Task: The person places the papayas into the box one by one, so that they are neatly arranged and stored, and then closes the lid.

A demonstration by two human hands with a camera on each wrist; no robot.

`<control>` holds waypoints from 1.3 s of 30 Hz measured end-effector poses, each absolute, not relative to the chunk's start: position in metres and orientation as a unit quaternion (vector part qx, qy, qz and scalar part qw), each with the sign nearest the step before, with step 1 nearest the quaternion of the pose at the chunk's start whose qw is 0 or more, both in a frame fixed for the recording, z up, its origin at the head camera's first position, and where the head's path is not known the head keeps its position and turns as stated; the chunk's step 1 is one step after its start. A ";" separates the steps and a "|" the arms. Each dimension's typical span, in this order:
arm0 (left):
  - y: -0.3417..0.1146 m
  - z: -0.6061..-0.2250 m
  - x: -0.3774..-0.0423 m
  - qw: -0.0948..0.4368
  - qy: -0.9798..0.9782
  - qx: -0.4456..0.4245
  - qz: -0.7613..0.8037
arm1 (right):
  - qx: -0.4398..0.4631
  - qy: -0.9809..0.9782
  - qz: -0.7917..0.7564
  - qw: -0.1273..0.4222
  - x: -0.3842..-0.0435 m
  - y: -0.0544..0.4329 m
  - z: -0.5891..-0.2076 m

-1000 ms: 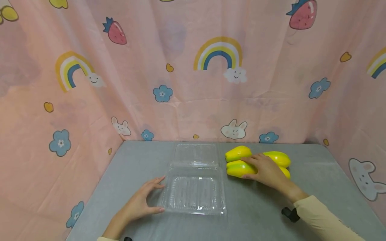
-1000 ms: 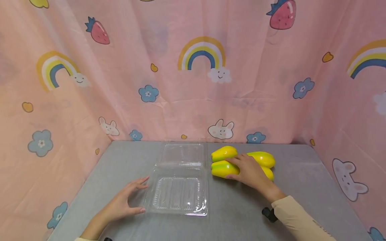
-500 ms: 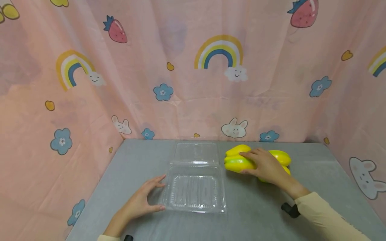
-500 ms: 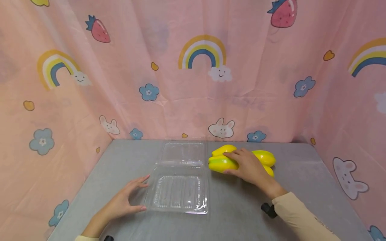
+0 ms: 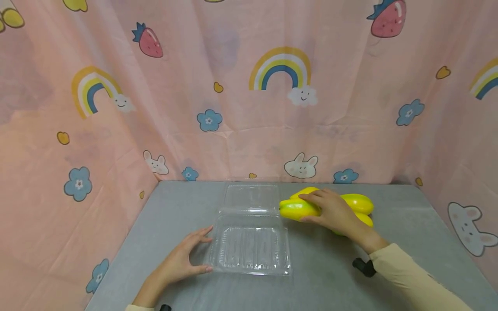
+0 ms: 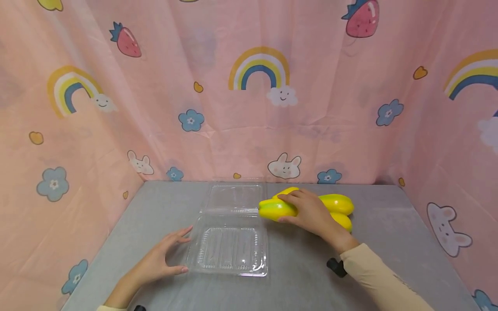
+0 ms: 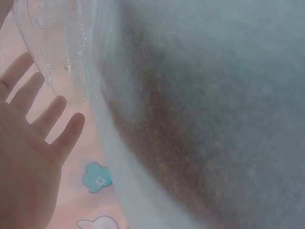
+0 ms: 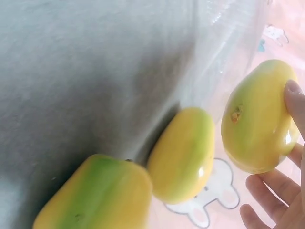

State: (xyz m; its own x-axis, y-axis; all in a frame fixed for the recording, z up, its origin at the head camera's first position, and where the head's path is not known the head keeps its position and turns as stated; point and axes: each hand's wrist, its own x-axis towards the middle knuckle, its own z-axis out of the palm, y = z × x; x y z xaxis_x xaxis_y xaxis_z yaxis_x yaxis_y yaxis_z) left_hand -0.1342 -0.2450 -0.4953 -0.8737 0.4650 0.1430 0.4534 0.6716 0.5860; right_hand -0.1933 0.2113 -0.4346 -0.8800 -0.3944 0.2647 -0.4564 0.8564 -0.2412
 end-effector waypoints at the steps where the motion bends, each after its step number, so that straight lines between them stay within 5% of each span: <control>1: -0.245 -0.495 -0.134 0.009 0.915 0.251 0.317 | 0.223 -0.957 0.154 0.103 -0.194 0.210 -0.434; 19: -0.244 -0.493 -0.132 0.031 0.915 0.229 0.331 | 0.275 -0.941 0.149 0.128 -0.205 0.165 -0.421; 39: -0.243 -0.493 -0.133 0.029 0.915 0.230 0.329 | 0.306 -0.935 0.171 0.060 -0.214 0.112 -0.410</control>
